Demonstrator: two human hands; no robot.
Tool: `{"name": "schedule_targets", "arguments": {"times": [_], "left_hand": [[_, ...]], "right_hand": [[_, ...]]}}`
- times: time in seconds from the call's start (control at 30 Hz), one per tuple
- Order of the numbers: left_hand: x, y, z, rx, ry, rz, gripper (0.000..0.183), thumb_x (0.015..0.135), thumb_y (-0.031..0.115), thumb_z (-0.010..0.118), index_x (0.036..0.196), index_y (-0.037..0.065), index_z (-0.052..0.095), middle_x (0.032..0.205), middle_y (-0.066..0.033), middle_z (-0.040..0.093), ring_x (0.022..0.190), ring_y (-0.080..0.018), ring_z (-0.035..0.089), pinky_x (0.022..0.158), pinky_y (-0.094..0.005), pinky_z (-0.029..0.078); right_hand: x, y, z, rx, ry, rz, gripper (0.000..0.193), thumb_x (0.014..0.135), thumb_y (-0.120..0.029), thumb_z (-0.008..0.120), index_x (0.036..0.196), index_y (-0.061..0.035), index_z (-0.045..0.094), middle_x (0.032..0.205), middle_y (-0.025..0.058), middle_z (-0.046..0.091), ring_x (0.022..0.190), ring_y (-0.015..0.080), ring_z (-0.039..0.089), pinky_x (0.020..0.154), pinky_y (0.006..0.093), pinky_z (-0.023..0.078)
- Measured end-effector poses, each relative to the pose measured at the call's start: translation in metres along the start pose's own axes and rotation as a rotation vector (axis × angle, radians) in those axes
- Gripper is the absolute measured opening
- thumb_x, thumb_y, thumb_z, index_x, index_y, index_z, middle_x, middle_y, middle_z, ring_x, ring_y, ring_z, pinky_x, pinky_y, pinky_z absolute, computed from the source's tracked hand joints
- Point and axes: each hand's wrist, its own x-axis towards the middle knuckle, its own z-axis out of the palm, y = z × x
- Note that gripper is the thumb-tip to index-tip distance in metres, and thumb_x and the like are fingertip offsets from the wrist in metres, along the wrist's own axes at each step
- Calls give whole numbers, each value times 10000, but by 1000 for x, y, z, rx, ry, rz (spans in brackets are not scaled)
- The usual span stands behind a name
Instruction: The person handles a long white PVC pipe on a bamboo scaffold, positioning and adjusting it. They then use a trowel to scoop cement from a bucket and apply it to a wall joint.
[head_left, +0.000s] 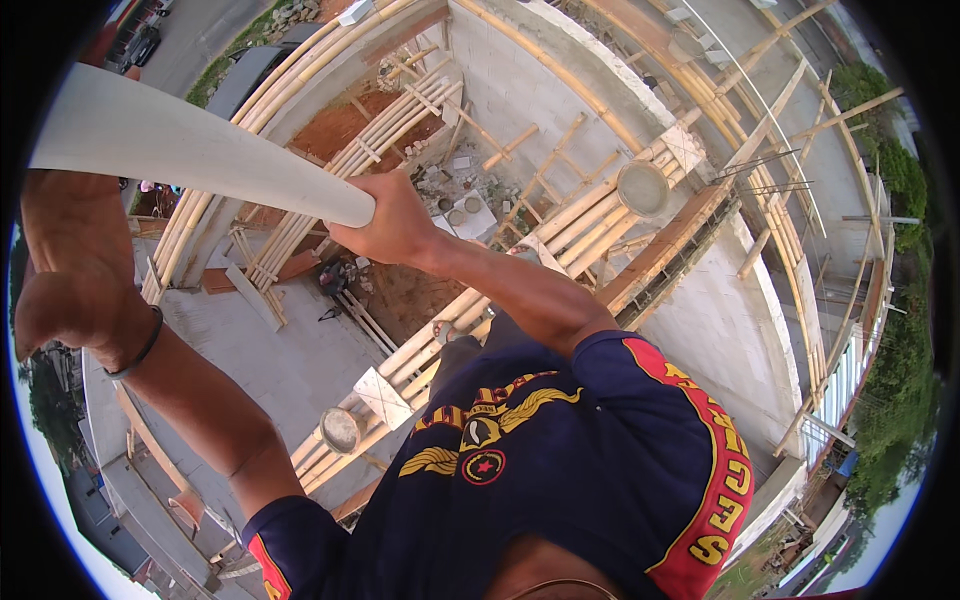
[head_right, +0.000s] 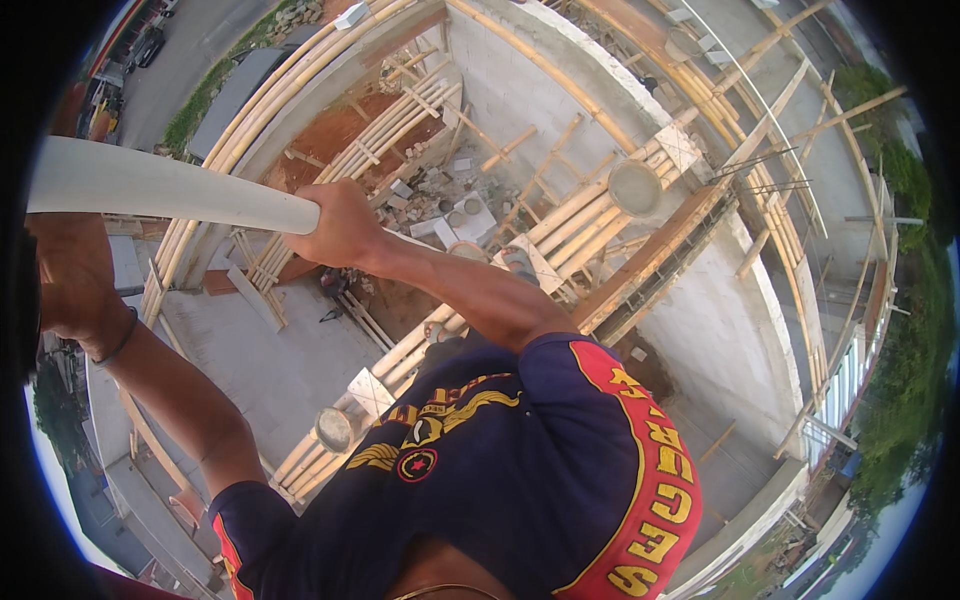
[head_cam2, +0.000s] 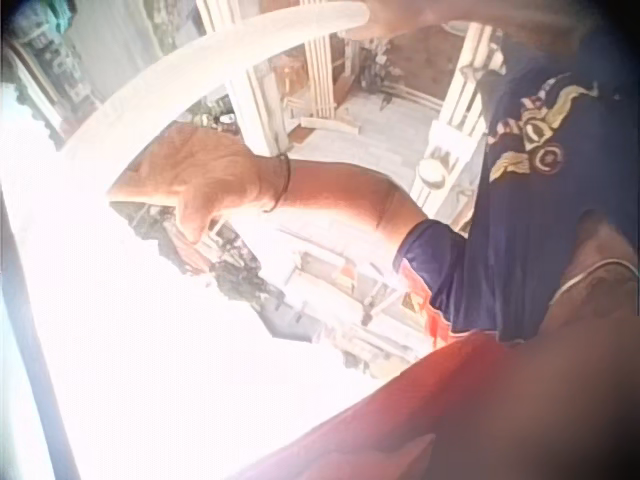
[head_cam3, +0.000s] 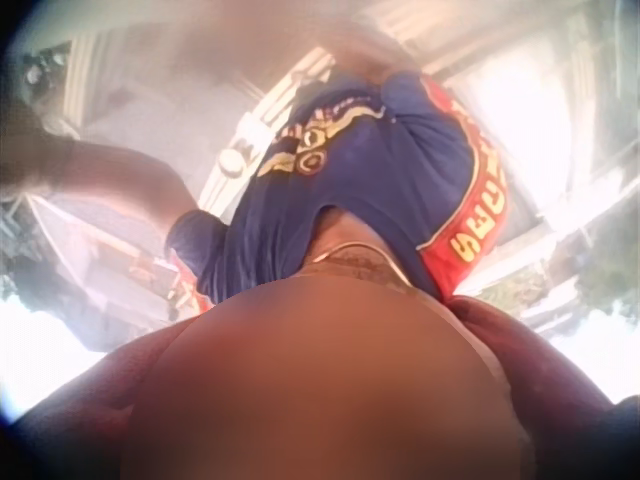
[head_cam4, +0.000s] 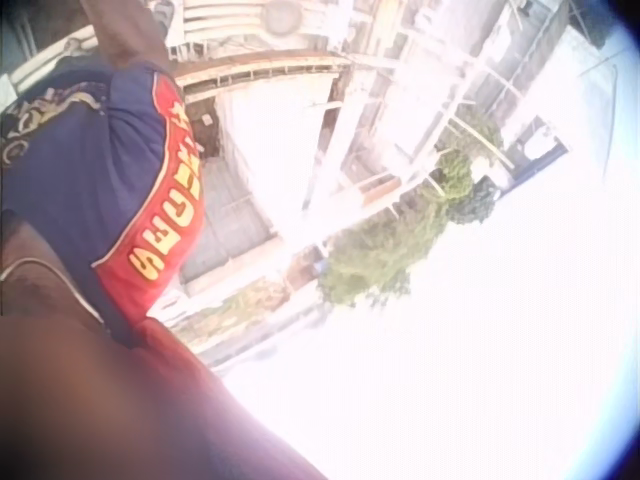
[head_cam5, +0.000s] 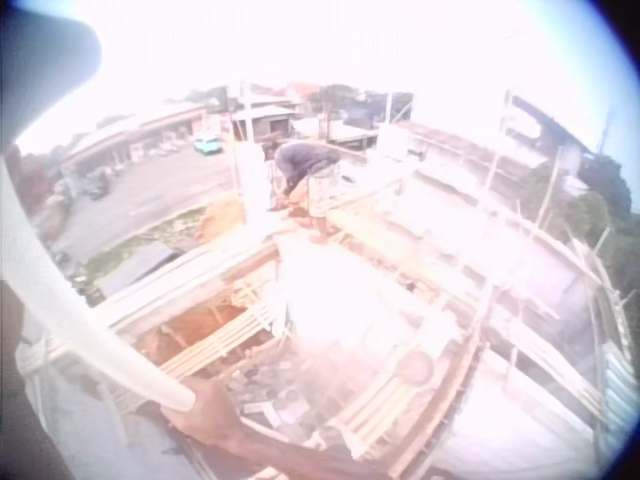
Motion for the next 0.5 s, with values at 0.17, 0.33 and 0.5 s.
{"name": "schedule_targets", "arguments": {"times": [0.17, 0.33, 0.5], "left_hand": [[-163, -100, 142, -86, -352, -750, 942, 641, 470, 884, 1349, 6, 471, 1263, -144, 562, 1204, -234, 512, 1039, -374, 382], [-165, -124, 228, -95, -10, -793, 354, 832, 184, 701, 1142, 48, 597, 1148, -87, 607, 999, -190, 552, 890, -323, 433], [-74, -67, 209, -662, 552, -829, 152, 873, 154, 637, 809, 71, 527, 668, -35, 514, 631, -173, 507, 726, -340, 430]], "right_hand": [[34, -66, -19, -51, 76, -52, 165, 720, -129, 716, 762, 22, 667, 673, 172, 665, 656, 293, 696, 604, 340, 525], [65, -120, -33, -21, 87, -83, 561, 668, -368, 867, 936, 65, 631, 738, 206, 670, 701, 319, 699, 640, 361, 533], [64, -56, -90, 171, 10, -512, 1151, 554, -539, 887, 1378, 11, 301, 1133, 220, 573, 1075, 340, 594, 938, 397, 469]]}}
